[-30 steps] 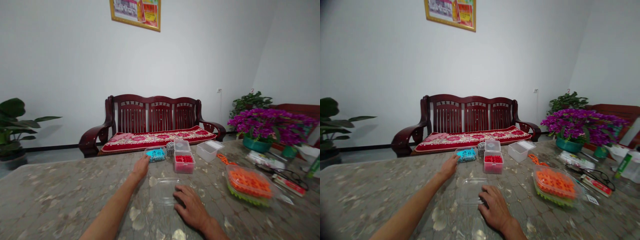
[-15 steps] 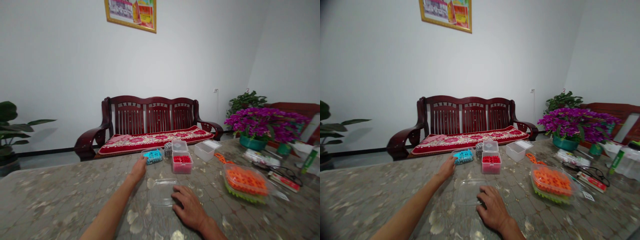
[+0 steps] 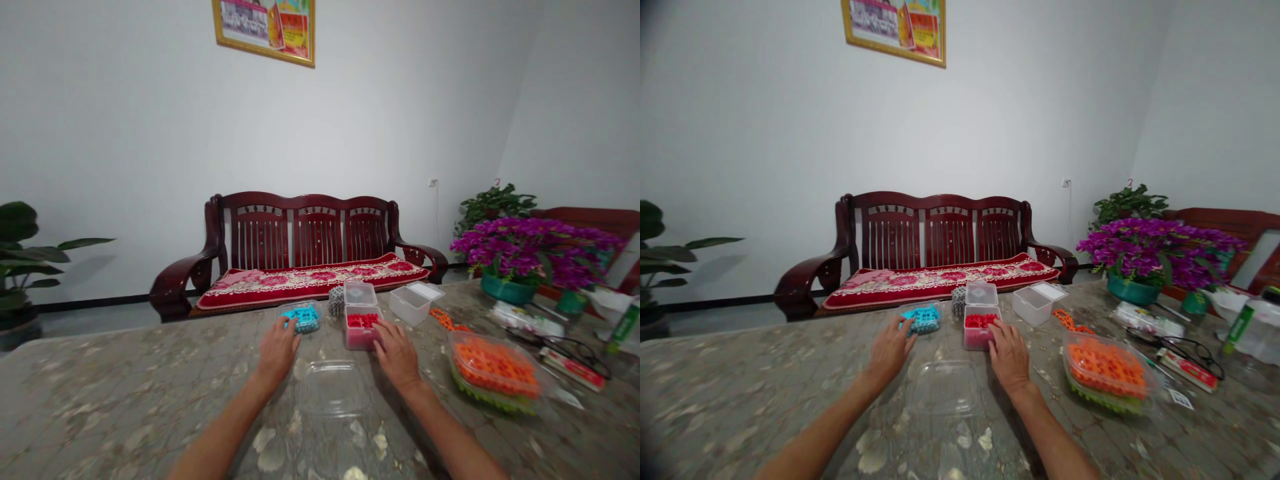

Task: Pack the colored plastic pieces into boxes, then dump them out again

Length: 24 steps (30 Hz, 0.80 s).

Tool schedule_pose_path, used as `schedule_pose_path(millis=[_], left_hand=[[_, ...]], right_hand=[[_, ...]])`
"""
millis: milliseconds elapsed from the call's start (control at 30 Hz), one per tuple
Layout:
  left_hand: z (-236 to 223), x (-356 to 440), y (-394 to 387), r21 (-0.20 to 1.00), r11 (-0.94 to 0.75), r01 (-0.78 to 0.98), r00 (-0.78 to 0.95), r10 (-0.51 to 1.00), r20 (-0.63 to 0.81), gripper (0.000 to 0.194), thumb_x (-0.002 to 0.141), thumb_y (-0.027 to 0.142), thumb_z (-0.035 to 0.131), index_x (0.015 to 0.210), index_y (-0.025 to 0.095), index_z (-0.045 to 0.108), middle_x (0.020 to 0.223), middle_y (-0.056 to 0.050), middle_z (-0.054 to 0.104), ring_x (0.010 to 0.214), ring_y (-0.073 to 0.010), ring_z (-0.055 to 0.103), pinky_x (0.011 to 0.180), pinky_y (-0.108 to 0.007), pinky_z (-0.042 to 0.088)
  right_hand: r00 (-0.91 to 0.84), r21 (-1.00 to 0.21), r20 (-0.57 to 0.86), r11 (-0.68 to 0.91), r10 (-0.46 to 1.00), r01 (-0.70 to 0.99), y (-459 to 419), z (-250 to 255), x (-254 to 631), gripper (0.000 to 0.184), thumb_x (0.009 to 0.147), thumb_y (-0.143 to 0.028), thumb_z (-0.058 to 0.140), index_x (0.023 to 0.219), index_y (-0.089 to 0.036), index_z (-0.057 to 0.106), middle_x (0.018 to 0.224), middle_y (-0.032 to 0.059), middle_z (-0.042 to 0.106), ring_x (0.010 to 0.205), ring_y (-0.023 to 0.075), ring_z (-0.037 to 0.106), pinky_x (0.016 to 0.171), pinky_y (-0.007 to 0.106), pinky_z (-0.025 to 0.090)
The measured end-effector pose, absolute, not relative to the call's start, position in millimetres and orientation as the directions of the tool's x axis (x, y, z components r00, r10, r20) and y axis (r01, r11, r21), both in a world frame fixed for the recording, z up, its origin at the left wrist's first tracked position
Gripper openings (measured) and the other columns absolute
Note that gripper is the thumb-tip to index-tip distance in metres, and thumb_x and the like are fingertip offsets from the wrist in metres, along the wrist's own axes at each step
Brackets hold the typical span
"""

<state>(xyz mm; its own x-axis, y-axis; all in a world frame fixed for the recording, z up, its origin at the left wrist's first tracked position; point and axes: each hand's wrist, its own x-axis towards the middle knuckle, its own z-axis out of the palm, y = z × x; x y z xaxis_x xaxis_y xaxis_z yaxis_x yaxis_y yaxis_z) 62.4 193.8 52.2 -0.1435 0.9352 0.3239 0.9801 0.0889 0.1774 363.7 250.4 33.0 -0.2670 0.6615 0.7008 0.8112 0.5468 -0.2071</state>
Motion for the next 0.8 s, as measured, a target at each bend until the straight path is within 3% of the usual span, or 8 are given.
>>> schedule_pose_path(millis=[67, 133, 200, 267, 433, 533, 667, 800], left_hand=[[47.2, 78.1, 182.9, 0.18, -0.041, 0.983, -0.015, 0.954, 0.301, 0.042, 0.096, 0.033, 0.063, 0.138, 0.027, 0.061, 0.139, -0.01, 0.062, 0.129, -0.0283, 0.058, 0.11, -0.039, 0.046], [40.4, 92.2, 173.2, 0.205, -0.191, 0.96, 0.145, 0.965, 0.22, 0.062, 0.084, 0.047, 0.078, 0.141, 0.031, 0.06, 0.143, -0.008, 0.063, 0.135, -0.0299, 0.055, 0.115, -0.041, 0.043], [33.3, 103.1, 165.8, 0.259, -0.3, 0.918, 0.283, 0.954, 0.101, 0.092, 0.07, 0.06, 0.087, 0.15, 0.029, 0.053, 0.153, -0.013, 0.055, 0.143, -0.0381, 0.047, 0.121, -0.053, 0.036], [27.3, 109.9, 160.3, 0.297, -0.35, 0.889, 0.362, 0.932, 0.016, 0.106, 0.062, 0.067, 0.088, 0.153, 0.027, 0.05, 0.159, -0.019, 0.047, 0.147, -0.0455, 0.04, 0.121, -0.064, 0.029], [20.1, 114.4, 152.0, 0.367, -0.333, 0.869, 0.349, 0.937, 0.023, 0.09, 0.064, 0.072, 0.082, 0.141, 0.028, 0.063, 0.155, -0.018, 0.051, 0.143, -0.0455, 0.044, 0.12, -0.065, 0.03], [21.4, 117.5, 154.1, 0.509, -0.247, 0.825, 0.238, 0.968, 0.084, 0.081, 0.071, 0.062, 0.081, 0.14, 0.025, 0.062, 0.153, -0.017, 0.054, 0.143, -0.0421, 0.044, 0.122, -0.06, 0.029], [29.1, 126.5, 176.7, 0.693, -0.1, 0.714, -0.014, 0.987, 0.157, 0.048, 0.096, 0.042, 0.052, 0.136, 0.018, 0.064, 0.143, -0.016, 0.064, 0.137, -0.0308, 0.054, 0.121, -0.045, 0.034], [39.4, 135.4, 211.2, 0.763, -0.033, 0.646, -0.122, 0.982, 0.146, 0.047, 0.101, 0.038, 0.041, 0.134, 0.013, 0.063, 0.139, -0.017, 0.066, 0.135, -0.0276, 0.057, 0.115, -0.036, 0.039]], right_hand=[[-0.312, -0.169, 0.677, 0.553, 0.667, 0.816, 257.3, 33.3, 364.2, 0.039, 0.088, -0.01, 0.054, 0.12, -0.026, 0.07, 0.122, 0.0079, 0.073, 0.114, 0.0288, 0.06, 0.098, 0.045, 0.051], [-0.34, -0.143, 0.657, 0.553, 0.674, 0.821, 262.5, 32.2, 364.0, 0.035, 0.09, -0.011, 0.053, 0.116, -0.026, 0.071, 0.116, 0.0078, 0.074, 0.111, 0.0284, 0.06, 0.095, 0.043, 0.05], [-0.349, -0.128, 0.645, 0.547, 0.68, 0.828, 267.2, 31.5, 363.4, 0.029, 0.092, -0.013, 0.054, 0.112, -0.025, 0.071, 0.112, 0.008, 0.074, 0.108, 0.0282, 0.06, 0.094, 0.041, 0.05], [-0.355, -0.128, 0.642, 0.551, 0.68, 0.825, 271.6, 31.9, 362.9, 0.024, 0.092, -0.014, 0.055, 0.106, -0.025, 0.071, 0.109, 0.0076, 0.073, 0.106, 0.0279, 0.06, 0.093, 0.041, 0.049], [-0.369, -0.158, 0.634, 0.581, 0.679, 0.798, 275.6, 34.2, 363.0, 0.018, 0.091, -0.012, 0.055, 0.092, -0.025, 0.068, 0.097, 0.0049, 0.071, 0.099, 0.0265, 0.059, 0.09, 0.038, 0.046], [-0.367, -0.165, 0.621, 0.574, 0.692, 0.802, 269.4, 33.8, 363.1, 0.018, 0.09, -0.01, 0.056, 0.09, -0.024, 0.067, 0.095, 0.0047, 0.07, 0.098, 0.0264, 0.058, 0.088, 0.036, 0.046], [-0.377, -0.169, 0.643, 0.604, 0.666, 0.779, 254.5, 30.2, 360.4, 0.019, 0.093, -0.01, 0.054, 0.088, -0.024, 0.065, 0.092, 0.004, 0.069, 0.094, 0.0253, 0.058, 0.084, 0.035, 0.045], [-0.399, -0.13, 0.712, 0.668, 0.577, 0.733, 237.0, 24.4, 352.7, 0.021, 0.093, -0.006, 0.055, 0.085, -0.024, 0.063, 0.086, 0.0023, 0.067, 0.087, 0.0228, 0.057, 0.078, 0.032, 0.043]])
